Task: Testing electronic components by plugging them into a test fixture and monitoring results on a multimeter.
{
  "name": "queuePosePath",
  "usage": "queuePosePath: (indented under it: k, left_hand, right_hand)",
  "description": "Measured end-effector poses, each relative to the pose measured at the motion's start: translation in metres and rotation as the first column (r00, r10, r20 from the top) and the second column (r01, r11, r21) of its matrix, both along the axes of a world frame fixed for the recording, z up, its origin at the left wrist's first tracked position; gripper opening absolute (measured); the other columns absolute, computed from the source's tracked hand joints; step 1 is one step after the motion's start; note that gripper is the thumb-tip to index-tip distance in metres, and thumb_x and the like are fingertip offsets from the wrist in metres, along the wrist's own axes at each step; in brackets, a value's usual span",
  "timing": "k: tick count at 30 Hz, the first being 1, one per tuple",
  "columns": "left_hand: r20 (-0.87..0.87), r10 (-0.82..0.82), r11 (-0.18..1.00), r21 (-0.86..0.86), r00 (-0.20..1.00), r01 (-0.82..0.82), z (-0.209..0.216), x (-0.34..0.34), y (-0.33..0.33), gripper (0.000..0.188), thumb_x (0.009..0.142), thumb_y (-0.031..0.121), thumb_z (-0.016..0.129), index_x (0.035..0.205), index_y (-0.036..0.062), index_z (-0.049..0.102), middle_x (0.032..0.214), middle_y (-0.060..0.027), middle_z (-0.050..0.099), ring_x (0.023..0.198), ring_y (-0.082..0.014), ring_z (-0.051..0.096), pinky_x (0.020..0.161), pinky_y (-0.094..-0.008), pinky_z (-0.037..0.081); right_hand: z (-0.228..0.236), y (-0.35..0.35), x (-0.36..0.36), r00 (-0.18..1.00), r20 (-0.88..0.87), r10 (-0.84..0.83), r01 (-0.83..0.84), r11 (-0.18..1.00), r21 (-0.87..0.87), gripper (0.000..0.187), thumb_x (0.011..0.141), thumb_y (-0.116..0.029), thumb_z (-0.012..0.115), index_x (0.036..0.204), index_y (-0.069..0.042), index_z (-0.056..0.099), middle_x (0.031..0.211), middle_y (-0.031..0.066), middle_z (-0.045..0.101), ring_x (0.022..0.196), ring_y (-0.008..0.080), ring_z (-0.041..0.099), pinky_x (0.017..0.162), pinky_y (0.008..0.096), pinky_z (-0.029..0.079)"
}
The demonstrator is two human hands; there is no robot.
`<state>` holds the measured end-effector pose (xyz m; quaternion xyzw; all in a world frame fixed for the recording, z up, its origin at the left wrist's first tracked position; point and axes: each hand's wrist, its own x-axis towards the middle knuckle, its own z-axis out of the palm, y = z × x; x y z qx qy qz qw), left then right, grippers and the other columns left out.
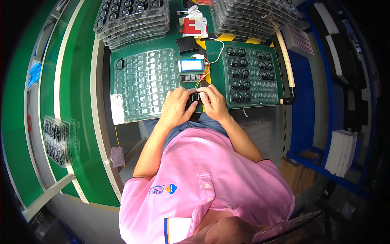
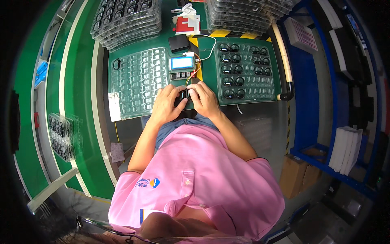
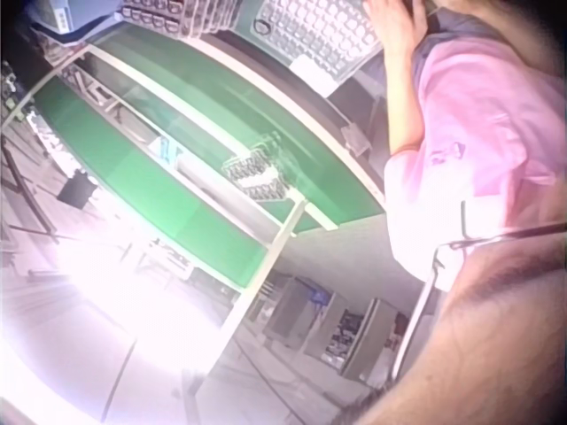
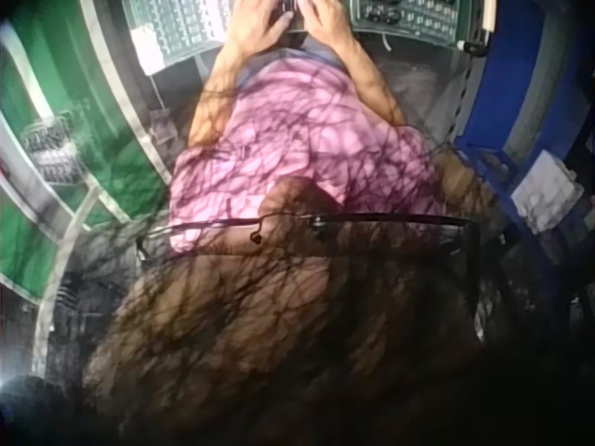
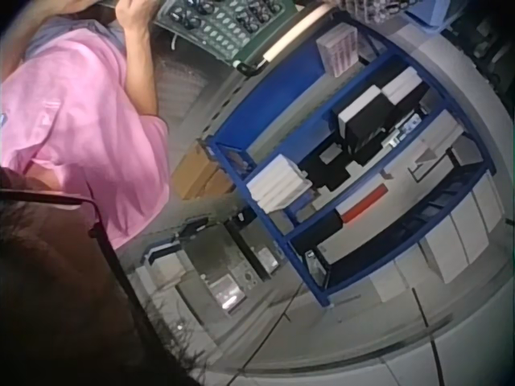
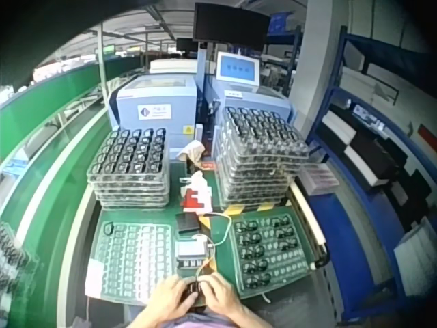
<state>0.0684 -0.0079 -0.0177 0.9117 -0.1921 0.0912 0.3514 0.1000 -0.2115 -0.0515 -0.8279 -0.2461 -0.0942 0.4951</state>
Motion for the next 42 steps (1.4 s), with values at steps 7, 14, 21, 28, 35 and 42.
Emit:
queuePosePath:
  k: [7,14,21,28,35,42]
  left_hand:
    - [0.001,0.006,1.0,0.002,1.0,-0.006,0.0005,-0.0001,-0.0001,0.043,0.089,0.02,0.078,0.129,0.0072,0.068,0.092,-0.0078,0.057,0.085,-0.027,0.058,0.078,-0.0401,0.04]
    - [-0.031,0.023,1.0,-0.014,0.999,-0.024,0.0019,-0.0005,-0.0011,0.041,0.087,0.021,0.08,0.124,0.0057,0.07,0.093,-0.0093,0.058,0.089,-0.0295,0.059,0.079,-0.0419,0.041]
    - [-0.01,0.024,1.0,-0.018,1.0,-0.024,-0.0006,0.0003,-0.0011,0.045,0.087,0.021,0.08,0.129,0.0078,0.07,0.091,-0.008,0.058,0.084,-0.0278,0.058,0.079,-0.0406,0.042]
    - [0.013,0.023,1.0,-0.004,1.0,-0.023,0.0003,0.0003,-0.0024,0.044,0.087,0.022,0.08,0.128,0.0081,0.07,0.091,-0.0079,0.057,0.085,-0.0283,0.057,0.079,-0.0409,0.042]
    - [-0.004,0.021,1.0,0.007,1.0,-0.021,0.0004,0.0005,-0.0018,0.044,0.087,0.022,0.08,0.129,0.0089,0.07,0.091,-0.0076,0.056,0.085,-0.0281,0.057,0.078,-0.0403,0.041]
    - [-0.006,0.022,1.0,0.01,1.0,-0.022,-0.0024,0.0028,-0.0011,0.04,0.086,0.021,0.082,0.122,0.0097,0.07,0.092,-0.0069,0.058,0.085,-0.0277,0.058,0.078,-0.04,0.04]
  right_hand:
    - [0.0016,0.0011,0.0008,1.0,0.028,-0.001,0.0,1.0,0.008,0.015,0.105,-0.008,0.06,0.113,-0.001,0.071,0.093,0.0125,0.063,0.069,0.0256,0.06,0.061,0.0361,0.049]
    - [0.0073,0.0014,-0.0009,0.999,-0.049,-0.008,0.007,1.0,-0.018,0.012,0.103,-0.007,0.06,0.109,-0.002,0.068,0.091,0.0155,0.063,0.079,0.0354,0.064,0.072,0.0443,0.052]
    - [0.0041,0.0016,0.0007,1.0,0.027,-0.002,0.002,1.0,0.0,0.013,0.104,-0.006,0.06,0.111,-0.001,0.07,0.089,0.012,0.06,0.067,0.0261,0.056,0.06,0.0378,0.046]
    - [0.0026,0.0018,-0.0003,0.999,0.035,-0.01,0.011,1.0,-0.017,0.013,0.102,-0.007,0.062,0.111,-0.001,0.07,0.088,0.0115,0.058,0.066,0.0251,0.055,0.06,0.0376,0.046]
    - [0.0019,0.0027,0.0001,0.999,0.045,-0.007,0.008,1.0,-0.025,0.013,0.101,-0.005,0.063,0.111,-0.001,0.069,0.088,0.0116,0.058,0.067,0.026,0.056,0.061,0.0381,0.047]
    - [0.0037,0.0033,0.0003,0.999,0.041,-0.005,0.009,0.996,-0.093,0.014,0.098,-0.011,0.068,0.107,-0.002,0.066,0.09,0.0138,0.059,0.073,0.032,0.059,0.066,0.0425,0.05]
